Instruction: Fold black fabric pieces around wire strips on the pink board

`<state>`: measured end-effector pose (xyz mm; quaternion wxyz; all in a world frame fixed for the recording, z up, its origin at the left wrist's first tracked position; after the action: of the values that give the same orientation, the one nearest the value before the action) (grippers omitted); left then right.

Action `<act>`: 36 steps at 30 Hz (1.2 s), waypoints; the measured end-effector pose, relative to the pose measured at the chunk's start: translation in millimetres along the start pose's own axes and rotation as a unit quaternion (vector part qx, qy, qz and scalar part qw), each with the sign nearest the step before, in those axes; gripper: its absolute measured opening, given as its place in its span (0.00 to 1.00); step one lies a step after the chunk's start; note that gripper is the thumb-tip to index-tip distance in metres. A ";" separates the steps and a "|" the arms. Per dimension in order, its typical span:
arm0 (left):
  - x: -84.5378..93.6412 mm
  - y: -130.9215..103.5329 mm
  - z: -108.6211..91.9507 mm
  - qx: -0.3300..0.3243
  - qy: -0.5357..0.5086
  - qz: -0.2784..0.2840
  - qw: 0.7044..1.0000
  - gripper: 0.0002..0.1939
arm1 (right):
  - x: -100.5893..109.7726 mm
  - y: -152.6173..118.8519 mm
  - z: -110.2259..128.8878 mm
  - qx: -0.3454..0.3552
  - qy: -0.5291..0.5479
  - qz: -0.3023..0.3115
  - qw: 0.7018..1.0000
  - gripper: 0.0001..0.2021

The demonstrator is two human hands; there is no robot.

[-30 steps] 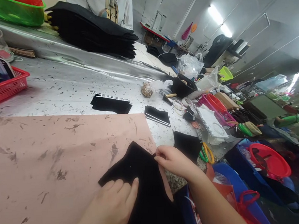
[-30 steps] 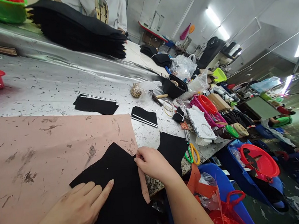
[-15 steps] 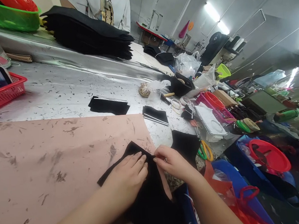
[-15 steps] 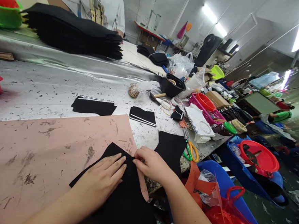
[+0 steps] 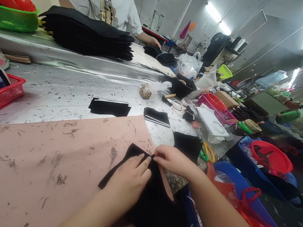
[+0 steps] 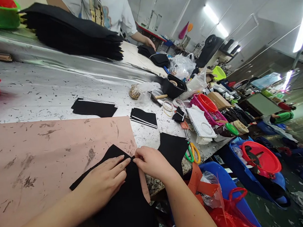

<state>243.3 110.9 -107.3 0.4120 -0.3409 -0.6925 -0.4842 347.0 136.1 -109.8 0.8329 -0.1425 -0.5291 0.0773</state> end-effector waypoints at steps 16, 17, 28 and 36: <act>4.8 0.4 -14.9 -0.018 0.106 0.101 0.989 0.05 | -12.3 -42.2 29.9 0.160 -0.112 -0.223 0.955 0.12; 2.8 -2.3 -16.6 -0.016 0.111 0.115 0.987 0.05 | -15.4 -45.9 34.0 0.177 -0.111 -0.217 0.954 0.13; 28.2 -87.6 18.9 0.207 -0.010 0.120 0.971 0.16 | -49.1 -55.8 58.5 0.216 -0.146 -0.088 0.961 0.24; 21.1 -102.9 55.7 0.500 -0.361 0.015 0.787 0.39 | -86.1 -49.9 21.1 0.292 -0.131 -0.210 0.924 0.29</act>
<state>131.2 134.6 -139.0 0.2523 -0.2477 -0.9307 0.0938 289.9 67.9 -159.5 0.7580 0.2325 -0.6055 0.0694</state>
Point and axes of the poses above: each hand's wrist, its own y-axis towards the middle knuckle, its own x-axis out of the back of the hand, z = x × y, the point moved 9 cm from there along y, towards the middle knuckle, and after that the axes turned 1 degree about z, right-handed, at the moved point
